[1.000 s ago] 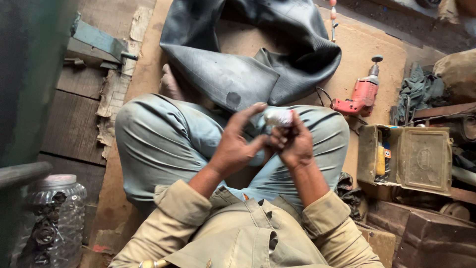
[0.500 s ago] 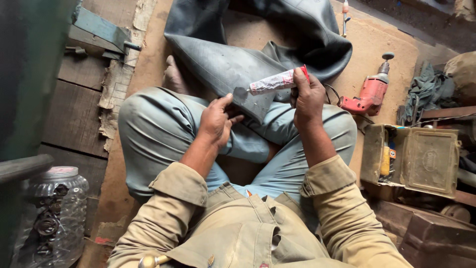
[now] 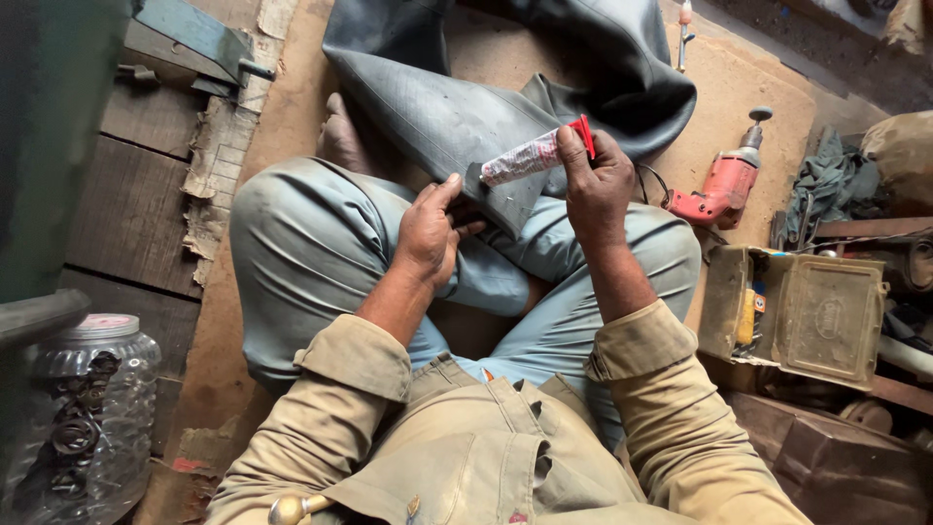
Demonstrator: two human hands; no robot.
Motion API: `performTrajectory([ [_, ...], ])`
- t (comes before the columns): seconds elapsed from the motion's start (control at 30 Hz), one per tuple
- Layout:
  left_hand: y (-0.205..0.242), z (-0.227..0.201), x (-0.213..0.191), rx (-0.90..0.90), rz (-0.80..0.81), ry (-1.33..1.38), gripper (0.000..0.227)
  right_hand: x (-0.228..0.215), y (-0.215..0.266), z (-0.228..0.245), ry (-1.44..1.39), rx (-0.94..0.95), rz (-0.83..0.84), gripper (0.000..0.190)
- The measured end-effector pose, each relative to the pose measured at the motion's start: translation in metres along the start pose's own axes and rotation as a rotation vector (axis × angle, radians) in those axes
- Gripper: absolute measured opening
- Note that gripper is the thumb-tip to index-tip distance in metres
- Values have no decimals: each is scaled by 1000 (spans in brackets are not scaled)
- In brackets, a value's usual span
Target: The person repairs a black tire tube. They use a power drill with a grinding attachment to roughen the surface around a puncture, apply adhesive from a tube, and then press a circular blue patch onto the site.
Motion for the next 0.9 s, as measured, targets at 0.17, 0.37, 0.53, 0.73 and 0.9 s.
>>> performTrajectory([
  [0.17,-2,0,0,4,22,21,21,5,-3,7,-44,10,-12,25],
  [0.37,-2,3,-1,-4,15,11,21,4,-4,7,-48,10,-17,24],
  [0.53,2,4,-3,5,19,4,21,6,1,7,-20,6,-10,25],
  [0.73,0,1,-1,-4,15,-3,22,11,0,9,-97,14,38,25],
  [0.9,0,-1,1,11,19,12,20,2,0,10,24,45,-10,26],
])
Point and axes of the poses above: each hand's wrist, its own y-axis away from the middle knuckle, its own x-axis out of the palm, z = x × y, the point moved 6 cm from there along -y, towards the middle knuckle, and after that the axes turned 5 degrees about -y, right-handed, at the moved point
